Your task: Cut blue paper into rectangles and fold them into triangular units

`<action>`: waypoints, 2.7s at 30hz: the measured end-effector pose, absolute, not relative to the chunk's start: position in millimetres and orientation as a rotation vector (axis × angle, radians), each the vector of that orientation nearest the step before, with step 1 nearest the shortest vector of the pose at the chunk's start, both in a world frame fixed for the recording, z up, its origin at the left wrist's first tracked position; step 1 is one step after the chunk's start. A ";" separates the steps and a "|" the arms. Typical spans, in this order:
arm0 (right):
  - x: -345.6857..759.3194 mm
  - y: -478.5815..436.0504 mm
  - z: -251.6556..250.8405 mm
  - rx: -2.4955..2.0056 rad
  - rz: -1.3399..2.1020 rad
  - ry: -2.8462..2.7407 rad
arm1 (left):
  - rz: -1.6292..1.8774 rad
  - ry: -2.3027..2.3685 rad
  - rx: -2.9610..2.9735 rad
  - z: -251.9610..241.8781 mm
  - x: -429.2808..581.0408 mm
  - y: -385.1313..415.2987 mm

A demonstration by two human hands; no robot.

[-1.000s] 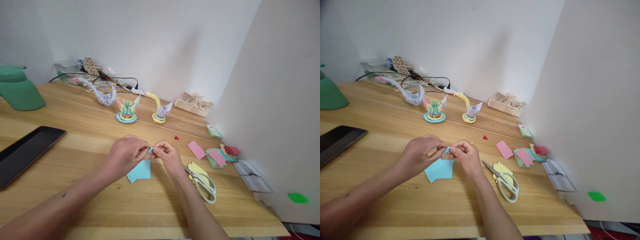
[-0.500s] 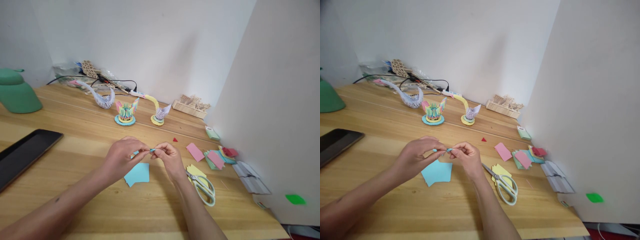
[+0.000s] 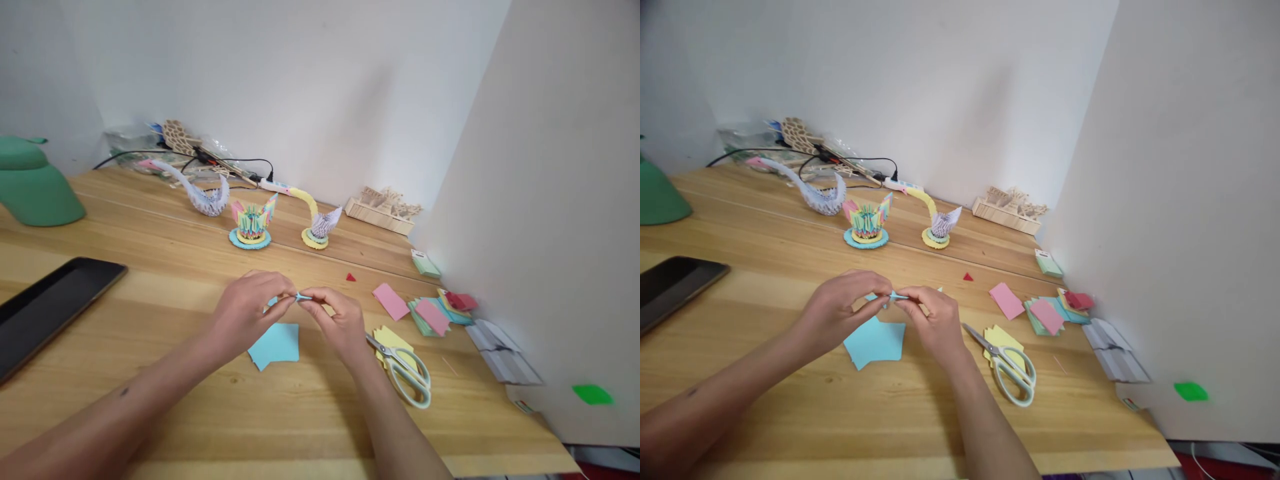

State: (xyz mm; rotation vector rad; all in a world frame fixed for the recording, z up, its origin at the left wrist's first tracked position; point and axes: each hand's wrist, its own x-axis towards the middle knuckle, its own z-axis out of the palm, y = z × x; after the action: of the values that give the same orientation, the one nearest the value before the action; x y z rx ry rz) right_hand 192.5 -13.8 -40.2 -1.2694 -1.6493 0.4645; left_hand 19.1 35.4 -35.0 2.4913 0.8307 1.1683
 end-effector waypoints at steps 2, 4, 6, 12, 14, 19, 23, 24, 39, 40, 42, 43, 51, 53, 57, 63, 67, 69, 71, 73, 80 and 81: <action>192.6 -13.8 -40.3 -1.271 0.443 -1.641 | 1.160 0.836 2.471 -35.0 19.5 35.1; 192.9 -14.0 -40.0 -1.278 0.415 -1.638 | 1.159 0.835 2.461 -35.4 19.5 35.4; 193.1 -14.6 -39.5 -1.282 0.409 -1.644 | 1.170 0.812 2.433 -35.1 19.2 36.1; 189.4 -16.9 -38.0 -1.294 0.373 -1.672 | 1.043 0.831 2.055 -28.1 18.5 36.4; 187.7 -17.2 -38.2 -1.294 0.353 -1.681 | 0.978 0.883 1.948 -27.0 18.1 36.1; 187.7 -16.8 -39.0 -1.252 0.467 -1.619 | 0.838 0.813 1.584 -30.6 17.3 40.0; 191.1 -16.0 -39.3 -1.216 0.586 -1.460 | 0.709 0.617 1.211 -32.6 16.4 42.5; 191.6 -15.9 -39.6 -1.214 0.589 -1.451 | 0.673 0.579 1.142 -33.0 16.3 42.4; 192.8 -16.1 -39.0 -1.224 0.475 -1.728 | 0.571 0.521 1.107 -38.1 18.1 41.2; 192.6 -16.1 -38.7 -1.226 0.466 -1.744 | 0.582 0.543 1.149 -37.8 18.1 41.1; 192.0 -15.8 -38.7 -1.237 0.466 -1.753 | 0.606 0.614 1.237 -37.1 18.5 40.6; 191.8 -15.5 -39.0 -1.243 0.479 -1.746 | 0.622 0.653 1.274 -36.5 18.8 40.3; 200.9 -4.9 -44.9 -1.264 0.824 -1.297 | 0.837 0.924 1.556 -29.3 9.4 54.8; 203.9 -2.0 -46.1 -1.243 0.880 -1.211 | 0.876 1.101 1.747 -31.8 2.2 64.2; 206.3 0.5 -48.5 -1.190 0.929 -1.160 | 0.681 1.196 2.216 -44.2 -7.6 78.2; 203.4 -1.1 -48.9 -1.163 0.927 -1.177 | 0.389 1.073 2.661 -65.0 0.1 77.4; 201.5 -3.0 -47.9 -1.160 0.945 -1.190 | 0.297 1.034 2.702 -70.4 4.0 77.1; 201.7 -3.0 -48.5 -1.164 0.948 -1.200 | 0.316 1.052 2.683 -71.4 3.8 77.9; 202.5 -2.3 -49.7 -1.172 0.946 -1.208 | 0.352 1.068 2.651 -71.8 3.2 78.7; 203.1 -1.3 -50.7 -1.174 0.945 -1.210 | 0.395 1.080 2.586 -70.7 3.2 79.0; 196.9 -8.3 -41.2 -1.187 0.754 -1.179 | 0.884 1.017 2.288 -50.7 13.7 62.8; 195.2 -10.8 -38.4 -1.179 0.694 -1.187 | 0.974 1.002 2.281 -48.8 15.4 58.7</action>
State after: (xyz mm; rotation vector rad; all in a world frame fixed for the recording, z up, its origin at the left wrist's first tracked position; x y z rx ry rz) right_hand 195.2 -10.8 -38.4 -1.1789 -1.1867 0.6939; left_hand 15.4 58.7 -48.8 2.2814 1.0022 0.9740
